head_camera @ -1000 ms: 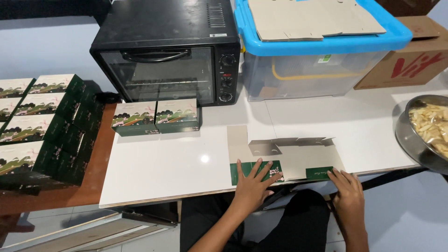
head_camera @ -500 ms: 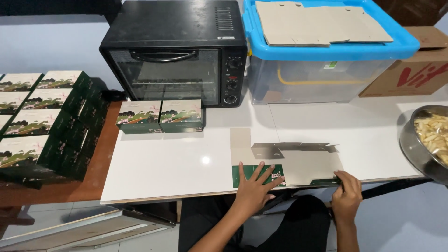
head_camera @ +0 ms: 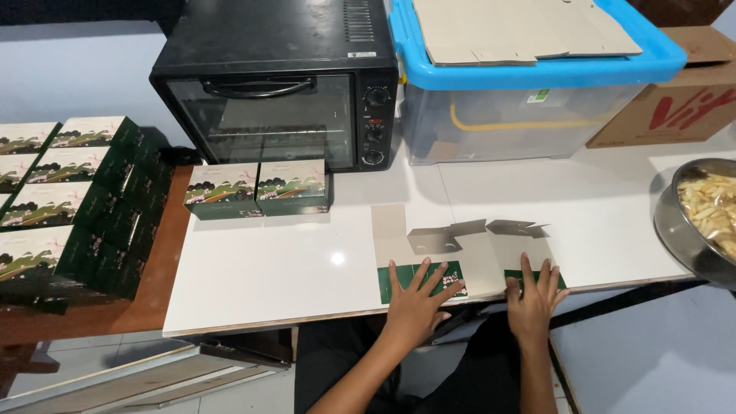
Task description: Assembling a small cardboard box by folding and tucking its flaps into place.
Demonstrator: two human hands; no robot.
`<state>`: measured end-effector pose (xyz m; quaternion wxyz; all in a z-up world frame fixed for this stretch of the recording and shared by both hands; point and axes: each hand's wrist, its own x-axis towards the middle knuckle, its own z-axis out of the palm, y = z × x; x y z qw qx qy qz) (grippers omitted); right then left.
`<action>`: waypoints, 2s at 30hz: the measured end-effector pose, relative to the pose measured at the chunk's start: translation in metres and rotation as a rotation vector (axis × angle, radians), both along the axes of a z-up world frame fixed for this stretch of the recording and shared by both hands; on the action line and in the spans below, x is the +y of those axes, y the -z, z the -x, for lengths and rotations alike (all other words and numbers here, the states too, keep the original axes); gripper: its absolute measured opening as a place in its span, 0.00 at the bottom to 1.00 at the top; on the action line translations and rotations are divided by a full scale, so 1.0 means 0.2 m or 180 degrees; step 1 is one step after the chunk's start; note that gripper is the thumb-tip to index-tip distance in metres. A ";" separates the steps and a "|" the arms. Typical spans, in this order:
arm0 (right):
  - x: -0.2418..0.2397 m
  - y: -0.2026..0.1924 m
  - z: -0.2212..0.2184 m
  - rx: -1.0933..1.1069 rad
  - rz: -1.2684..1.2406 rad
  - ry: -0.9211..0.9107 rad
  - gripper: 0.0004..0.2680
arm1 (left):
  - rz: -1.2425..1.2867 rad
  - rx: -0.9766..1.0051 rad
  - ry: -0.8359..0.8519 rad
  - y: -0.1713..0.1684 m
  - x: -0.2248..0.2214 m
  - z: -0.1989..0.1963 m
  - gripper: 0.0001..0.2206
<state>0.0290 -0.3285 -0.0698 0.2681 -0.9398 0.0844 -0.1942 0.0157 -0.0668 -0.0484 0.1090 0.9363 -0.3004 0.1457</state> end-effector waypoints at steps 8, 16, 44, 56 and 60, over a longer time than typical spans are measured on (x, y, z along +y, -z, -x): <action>0.07 -0.18 -0.03 0.0275 -0.0192 -0.0069 0.37 | -0.0035 0.0185 -0.0140 -0.02 -0.02 -0.04 0.35; 0.03 -0.25 -0.03 0.0950 0.0206 -0.0283 0.36 | 0.0733 0.0375 -0.0019 -0.09 -0.01 -0.02 0.24; -0.06 -0.31 -0.25 0.1813 0.1152 -0.0339 0.30 | -0.0308 -0.1047 -0.0278 0.05 0.11 0.10 0.49; 0.25 -0.30 0.07 -0.2017 -0.0470 0.0475 0.23 | 0.1908 0.0845 -0.0160 -0.43 0.47 0.05 0.22; 0.57 -0.14 0.32 -0.1737 -0.0102 -0.1008 0.24 | 0.2089 0.0842 -0.0887 -0.36 0.47 -0.22 0.37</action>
